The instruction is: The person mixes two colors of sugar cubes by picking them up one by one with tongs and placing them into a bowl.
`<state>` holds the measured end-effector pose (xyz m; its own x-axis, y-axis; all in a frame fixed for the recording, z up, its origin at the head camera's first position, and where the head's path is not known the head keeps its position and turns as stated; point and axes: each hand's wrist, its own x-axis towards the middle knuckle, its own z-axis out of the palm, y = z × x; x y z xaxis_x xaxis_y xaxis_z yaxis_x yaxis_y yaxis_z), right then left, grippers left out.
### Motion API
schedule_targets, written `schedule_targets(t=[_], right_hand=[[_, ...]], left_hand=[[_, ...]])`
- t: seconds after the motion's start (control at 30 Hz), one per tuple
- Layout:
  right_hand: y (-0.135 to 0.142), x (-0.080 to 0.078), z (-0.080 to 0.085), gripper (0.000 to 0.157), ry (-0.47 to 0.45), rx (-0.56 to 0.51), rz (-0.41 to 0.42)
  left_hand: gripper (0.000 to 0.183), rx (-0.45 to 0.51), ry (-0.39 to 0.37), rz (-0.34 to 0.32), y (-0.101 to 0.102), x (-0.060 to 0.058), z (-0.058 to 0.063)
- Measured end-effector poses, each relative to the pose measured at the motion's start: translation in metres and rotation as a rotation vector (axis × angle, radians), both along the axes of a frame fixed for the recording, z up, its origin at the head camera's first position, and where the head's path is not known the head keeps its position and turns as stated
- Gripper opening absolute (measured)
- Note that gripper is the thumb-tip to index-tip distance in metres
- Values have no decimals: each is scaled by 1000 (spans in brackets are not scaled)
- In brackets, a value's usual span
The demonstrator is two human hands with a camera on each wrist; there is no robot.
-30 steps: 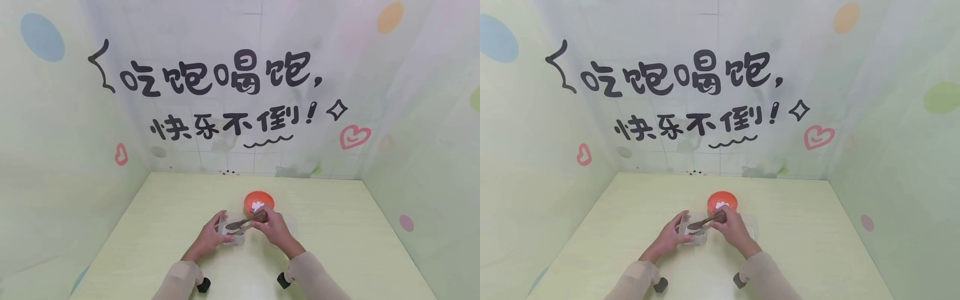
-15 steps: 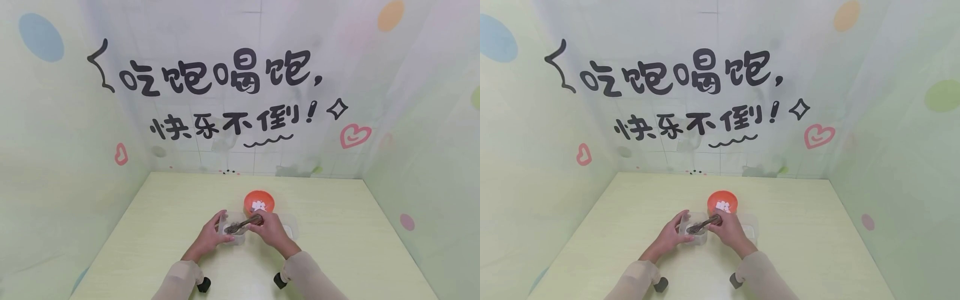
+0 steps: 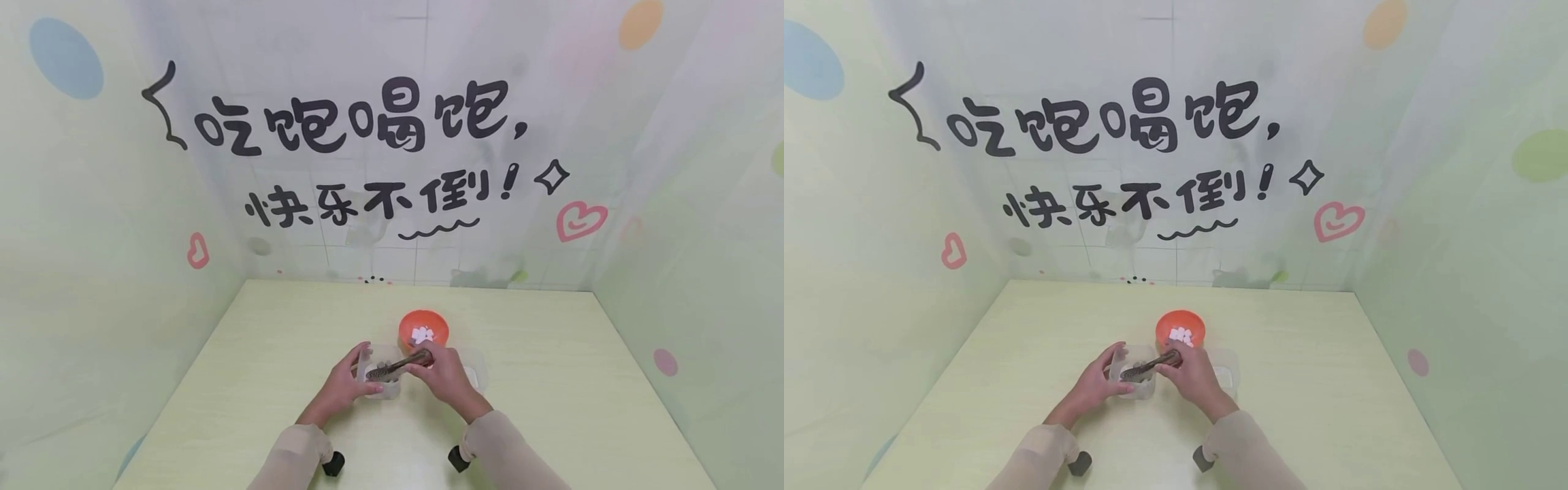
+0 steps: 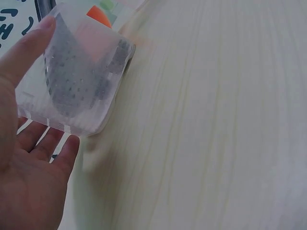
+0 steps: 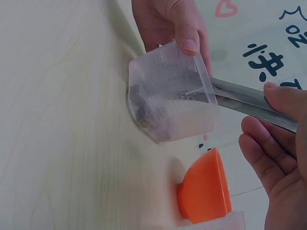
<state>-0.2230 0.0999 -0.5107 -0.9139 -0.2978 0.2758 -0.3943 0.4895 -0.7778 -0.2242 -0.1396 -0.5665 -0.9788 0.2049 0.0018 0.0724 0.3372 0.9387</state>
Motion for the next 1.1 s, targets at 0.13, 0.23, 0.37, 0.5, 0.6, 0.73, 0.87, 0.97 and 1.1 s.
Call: schedule_targets(t=[0.13, 0.23, 0.37, 0.5, 0.6, 0.73, 0.87, 0.97, 1.1], right_hand=[[1, 1, 0, 19, 29, -6, -12], [1, 1, 1, 20, 38, -10, -24], [2, 2, 3, 20, 38, -22, -47], [4, 4, 4, 21, 50, -41, -65], [6, 4, 5, 21, 65, -65, -74], [8, 4, 6, 20, 74, -116, -97], [12, 5, 8, 20, 105, -159, -120], [14, 5, 10, 22, 140, -178, -130], [18, 5, 11, 24, 193, -206, -131]], left_hand=[[98, -1, -2, 3, 1, 0, 1], [98, -8, -11, 14, 2, 0, 1], [98, -9, -19, 21, 2, 0, 1], [97, -10, -18, 18, 2, 1, 2], [97, -10, -21, 21, 2, 2, 3], [98, -8, -34, 28, 2, 1, 3], [99, -14, -39, 33, 3, 0, 3], [98, -19, -48, 41, 3, 0, 3], [98, -15, -61, 46, 2, 0, 3]])
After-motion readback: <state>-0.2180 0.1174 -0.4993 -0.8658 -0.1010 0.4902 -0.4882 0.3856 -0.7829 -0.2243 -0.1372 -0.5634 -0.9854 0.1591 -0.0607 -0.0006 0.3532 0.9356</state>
